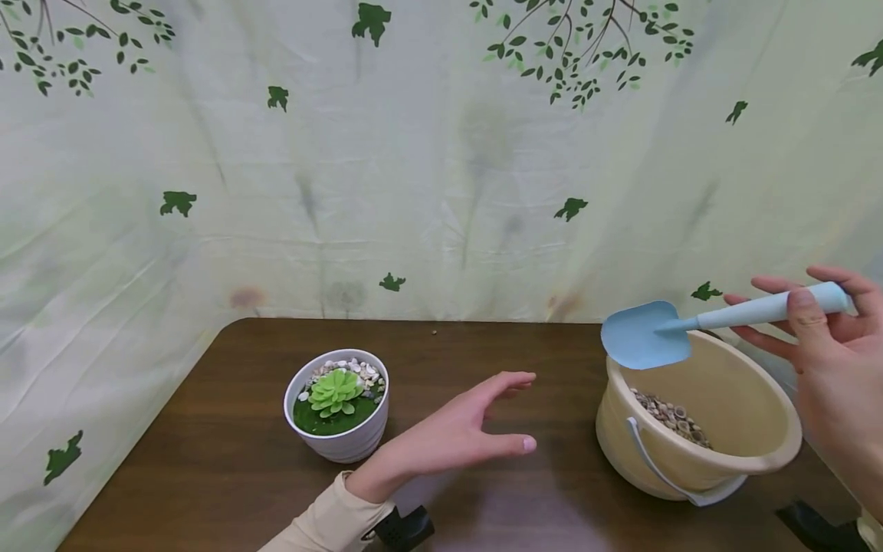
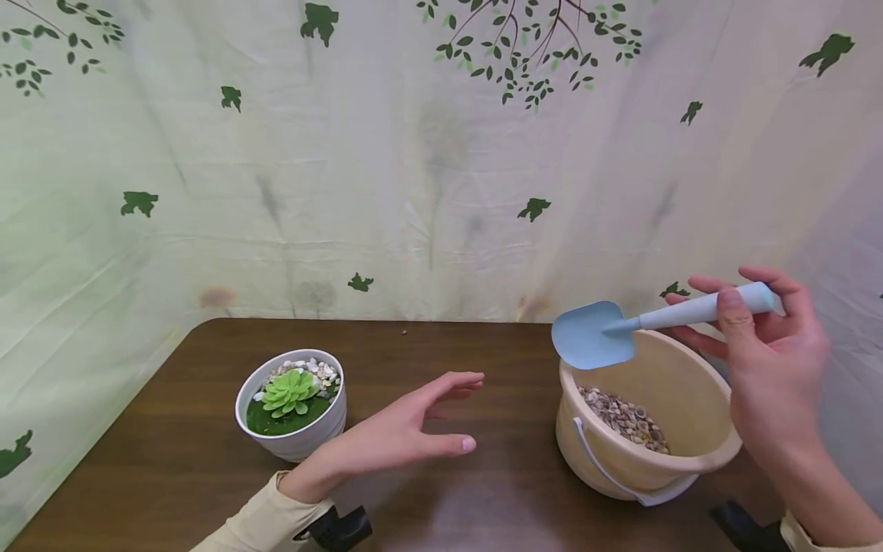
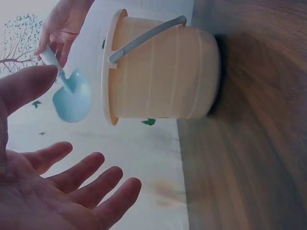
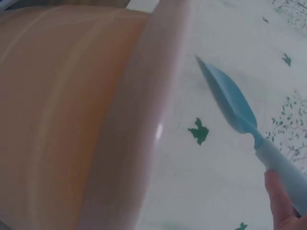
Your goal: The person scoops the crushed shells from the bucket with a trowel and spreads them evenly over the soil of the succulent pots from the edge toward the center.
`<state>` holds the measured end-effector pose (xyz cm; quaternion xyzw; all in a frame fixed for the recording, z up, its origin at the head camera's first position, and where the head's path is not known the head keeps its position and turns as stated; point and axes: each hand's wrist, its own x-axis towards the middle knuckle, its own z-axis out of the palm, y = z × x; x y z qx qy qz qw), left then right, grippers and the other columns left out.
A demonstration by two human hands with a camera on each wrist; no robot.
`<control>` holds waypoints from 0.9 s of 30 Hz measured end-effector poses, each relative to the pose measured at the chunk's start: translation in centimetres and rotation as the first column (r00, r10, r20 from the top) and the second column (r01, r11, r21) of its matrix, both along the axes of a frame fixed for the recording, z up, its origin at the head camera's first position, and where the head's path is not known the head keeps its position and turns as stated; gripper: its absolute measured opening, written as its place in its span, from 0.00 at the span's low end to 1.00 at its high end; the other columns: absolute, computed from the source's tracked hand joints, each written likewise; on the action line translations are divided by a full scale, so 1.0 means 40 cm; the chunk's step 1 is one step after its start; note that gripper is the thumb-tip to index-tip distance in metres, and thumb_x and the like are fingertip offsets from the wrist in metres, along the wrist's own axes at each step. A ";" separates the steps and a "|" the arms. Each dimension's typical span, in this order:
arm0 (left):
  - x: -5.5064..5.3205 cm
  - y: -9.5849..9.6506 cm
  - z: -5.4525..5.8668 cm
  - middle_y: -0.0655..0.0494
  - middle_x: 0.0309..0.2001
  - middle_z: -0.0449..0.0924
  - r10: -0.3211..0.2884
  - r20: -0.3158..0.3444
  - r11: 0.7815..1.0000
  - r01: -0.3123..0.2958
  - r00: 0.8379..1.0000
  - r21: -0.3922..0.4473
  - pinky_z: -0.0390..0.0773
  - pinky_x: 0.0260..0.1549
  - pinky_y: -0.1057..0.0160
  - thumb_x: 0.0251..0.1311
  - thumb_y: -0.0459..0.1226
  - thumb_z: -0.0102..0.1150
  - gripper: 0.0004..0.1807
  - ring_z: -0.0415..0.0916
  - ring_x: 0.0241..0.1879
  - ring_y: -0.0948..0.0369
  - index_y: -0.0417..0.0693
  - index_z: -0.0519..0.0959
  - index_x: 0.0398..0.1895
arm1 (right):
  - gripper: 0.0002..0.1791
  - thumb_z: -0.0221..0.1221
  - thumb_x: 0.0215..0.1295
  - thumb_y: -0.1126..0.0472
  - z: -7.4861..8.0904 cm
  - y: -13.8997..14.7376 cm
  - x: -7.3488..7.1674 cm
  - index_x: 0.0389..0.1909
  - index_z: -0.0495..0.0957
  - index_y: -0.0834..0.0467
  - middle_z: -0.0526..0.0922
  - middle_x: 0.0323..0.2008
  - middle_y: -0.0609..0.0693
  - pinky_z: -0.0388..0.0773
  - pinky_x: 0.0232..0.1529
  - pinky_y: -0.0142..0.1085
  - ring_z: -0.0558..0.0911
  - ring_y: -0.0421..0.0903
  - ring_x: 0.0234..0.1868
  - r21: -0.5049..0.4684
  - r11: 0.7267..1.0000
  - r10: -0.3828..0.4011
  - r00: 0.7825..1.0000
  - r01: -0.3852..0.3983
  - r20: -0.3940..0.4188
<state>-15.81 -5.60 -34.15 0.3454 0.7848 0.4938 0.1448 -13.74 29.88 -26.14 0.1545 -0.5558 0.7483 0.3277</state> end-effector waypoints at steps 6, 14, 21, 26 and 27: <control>-0.025 0.052 0.008 0.71 0.68 0.63 -0.013 -0.027 0.999 0.014 1.000 0.030 0.65 0.61 0.60 0.61 0.50 0.65 0.36 0.59 0.68 0.64 0.63 0.63 0.72 | 0.23 0.56 0.68 0.70 -0.003 0.023 0.007 0.63 0.67 0.66 0.83 0.49 0.60 0.80 0.32 0.31 0.87 0.45 0.41 0.061 0.983 -0.175 0.984 0.173 0.040; -0.083 0.106 0.001 0.64 0.66 0.67 -0.043 0.034 0.999 0.043 0.999 0.008 0.67 0.58 0.64 0.61 0.48 0.65 0.36 0.62 0.66 0.63 0.62 0.62 0.72 | 0.20 0.55 0.67 0.75 -0.040 0.061 0.005 0.59 0.70 0.71 0.80 0.50 0.56 0.79 0.37 0.28 0.84 0.42 0.47 0.269 0.953 -0.159 0.986 0.138 0.057; -0.133 0.161 -0.011 0.63 0.64 0.68 -0.063 0.160 0.998 0.057 0.985 0.040 0.73 0.50 0.64 0.61 0.46 0.65 0.37 0.64 0.65 0.65 0.63 0.62 0.72 | 0.21 0.57 0.66 0.76 -0.088 0.086 -0.009 0.59 0.71 0.69 0.84 0.48 0.49 0.79 0.36 0.28 0.83 0.39 0.47 0.493 0.856 -0.240 0.964 0.156 0.111; -0.150 0.194 -0.018 0.60 0.66 0.65 -0.105 0.199 0.994 0.105 0.974 0.011 0.73 0.50 0.65 0.61 0.46 0.66 0.40 0.63 0.66 0.61 0.67 0.57 0.74 | 0.19 0.54 0.67 0.78 -0.110 0.104 -0.029 0.58 0.69 0.72 0.84 0.49 0.49 0.79 0.38 0.31 0.83 0.39 0.49 0.566 0.824 -0.127 0.983 0.030 0.133; -0.152 0.200 -0.018 0.60 0.66 0.64 -0.119 0.194 0.993 0.121 0.974 0.001 0.72 0.52 0.65 0.61 0.46 0.65 0.40 0.63 0.67 0.60 0.68 0.56 0.74 | 0.18 0.53 0.67 0.78 -0.113 0.109 -0.032 0.58 0.68 0.72 0.84 0.50 0.49 0.79 0.39 0.31 0.83 0.39 0.49 0.566 0.824 -0.091 0.986 -0.003 0.138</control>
